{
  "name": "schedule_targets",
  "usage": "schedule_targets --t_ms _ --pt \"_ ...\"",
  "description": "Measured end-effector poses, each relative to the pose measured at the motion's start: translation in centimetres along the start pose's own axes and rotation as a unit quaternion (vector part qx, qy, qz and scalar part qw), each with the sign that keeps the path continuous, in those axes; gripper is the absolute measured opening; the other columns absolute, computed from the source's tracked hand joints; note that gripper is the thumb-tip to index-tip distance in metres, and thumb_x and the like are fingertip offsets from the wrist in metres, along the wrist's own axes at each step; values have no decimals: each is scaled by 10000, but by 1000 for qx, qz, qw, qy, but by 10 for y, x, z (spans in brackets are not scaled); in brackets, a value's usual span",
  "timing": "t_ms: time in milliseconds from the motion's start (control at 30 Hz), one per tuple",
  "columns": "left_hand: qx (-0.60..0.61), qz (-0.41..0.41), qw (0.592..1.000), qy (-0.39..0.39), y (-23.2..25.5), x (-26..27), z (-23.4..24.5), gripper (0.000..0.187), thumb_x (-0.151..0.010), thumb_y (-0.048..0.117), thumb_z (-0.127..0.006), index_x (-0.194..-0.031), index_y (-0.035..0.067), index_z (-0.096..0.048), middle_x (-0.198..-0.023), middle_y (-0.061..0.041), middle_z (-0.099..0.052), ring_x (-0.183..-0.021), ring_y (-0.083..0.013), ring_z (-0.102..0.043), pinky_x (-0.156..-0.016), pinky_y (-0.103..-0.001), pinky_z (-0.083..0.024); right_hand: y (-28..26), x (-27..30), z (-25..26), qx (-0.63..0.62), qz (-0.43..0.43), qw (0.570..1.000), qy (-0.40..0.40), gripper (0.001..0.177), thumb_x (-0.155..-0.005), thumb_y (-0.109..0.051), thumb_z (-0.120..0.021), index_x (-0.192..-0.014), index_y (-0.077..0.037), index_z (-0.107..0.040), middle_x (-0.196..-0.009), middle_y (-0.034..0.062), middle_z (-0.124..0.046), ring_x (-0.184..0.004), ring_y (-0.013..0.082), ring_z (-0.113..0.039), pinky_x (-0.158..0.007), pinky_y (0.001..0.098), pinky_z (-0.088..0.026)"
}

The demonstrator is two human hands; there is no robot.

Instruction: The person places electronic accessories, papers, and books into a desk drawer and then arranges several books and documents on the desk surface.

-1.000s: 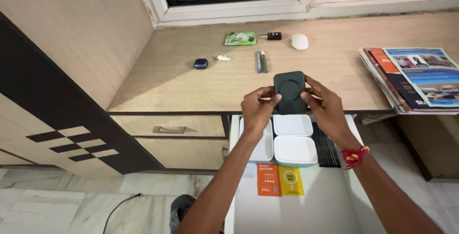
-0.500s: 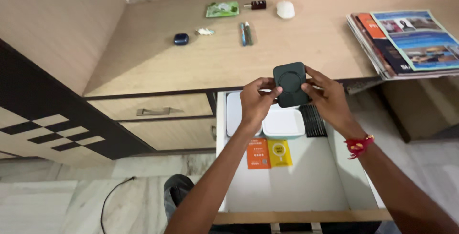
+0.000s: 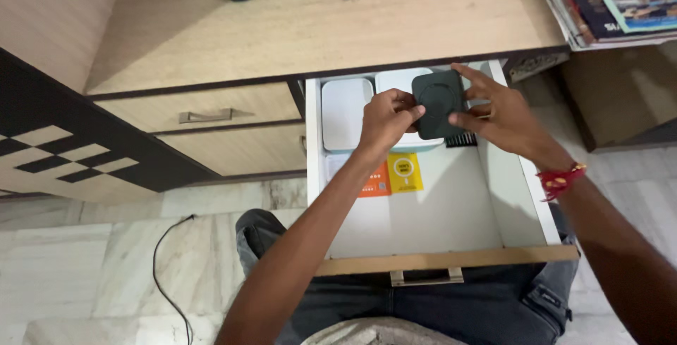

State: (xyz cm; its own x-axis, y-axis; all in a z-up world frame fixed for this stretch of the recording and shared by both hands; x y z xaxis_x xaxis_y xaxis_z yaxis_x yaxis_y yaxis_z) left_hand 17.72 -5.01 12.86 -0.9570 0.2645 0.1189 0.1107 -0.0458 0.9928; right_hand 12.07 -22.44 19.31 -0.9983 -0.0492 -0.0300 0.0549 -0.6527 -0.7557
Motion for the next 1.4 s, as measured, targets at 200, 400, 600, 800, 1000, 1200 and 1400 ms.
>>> schedule_targets --t_ms 200,400,600,800,1000,1200,1400 --pt "8 19 998 -60 -25 7 -22 266 -863 50 -726 -1080 -94 -677 -962 -162 -767 -821 -187 -754 -677 -302 -644 -19 22 -8 67 -1 994 -86 1116 -591 -178 -939 -1511 -138 -309 -1375 171 -544 -956 296 -744 -774 406 -638" --pt "2 71 994 -77 -71 14 -49 274 -854 34 -715 -1083 -107 -662 -936 -174 -753 -797 -226 -753 -662 -317 -649 -7 41 -12 284 -13 955 -88 1089 -591 -407 -972 -1465 -124 -388 -1351 172 -515 -1026 358 -694 -884 474 -552" --pt "47 147 980 -127 -131 14 -82 268 -876 -26 -678 -1097 -171 -635 -950 -204 -720 -779 -265 -743 -634 -353 -657 -5 58 -26 364 155 915 -85 1015 -520 -398 -917 -1386 -58 -511 -1312 154 -547 -1273 344 -516 -1077 467 -399" --pt "1 209 972 -111 -167 10 -103 256 -860 -26 -648 -1083 -151 -655 -943 -198 -741 -761 -250 -753 -601 -343 -659 18 65 -43 406 175 890 -113 1012 -511 -352 -876 -1390 -3 -515 -1312 175 -545 -1279 339 -507 -1111 439 -382" --pt "-16 209 971 -116 -192 11 -121 254 -826 -10 -738 -1025 -161 -692 -924 -226 -736 -689 -297 -745 -536 -353 -636 39 64 -56 500 155 837 -161 889 -545 -407 -864 -1275 14 -580 -1211 167 -606 -1184 316 -570 -1112 395 -397" --pt "-34 230 968 -94 -212 14 -129 269 -784 1 -756 -1021 -122 -722 -938 -218 -747 -715 -308 -760 -527 -378 -651 54 66 -73 574 173 776 -195 816 -480 -497 -893 -1115 -42 -658 -1117 95 -645 -1025 263 -619 -1032 368 -427" --pt "-59 236 968 -56 -215 24 -128 262 -760 31 -786 -996 -67 -726 -912 -204 -757 -728 -290 -763 -546 -384 -650 81 68 -85 596 173 757 -207 712 -527 -469 -872 -1040 -25 -656 -1022 96 -646 -943 261 -648 -986 349 -468"
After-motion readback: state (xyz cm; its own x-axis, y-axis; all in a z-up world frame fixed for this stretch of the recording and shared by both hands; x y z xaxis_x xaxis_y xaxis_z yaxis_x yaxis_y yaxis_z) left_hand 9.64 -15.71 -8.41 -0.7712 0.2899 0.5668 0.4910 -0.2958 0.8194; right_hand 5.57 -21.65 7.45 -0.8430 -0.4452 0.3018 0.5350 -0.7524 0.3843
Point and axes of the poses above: each hand's wrist, its own x-axis away from the middle knuckle, its own z-axis out of the back of the hand, y = z × x, the point moved 8 cm from there along -x, towards the middle knuckle
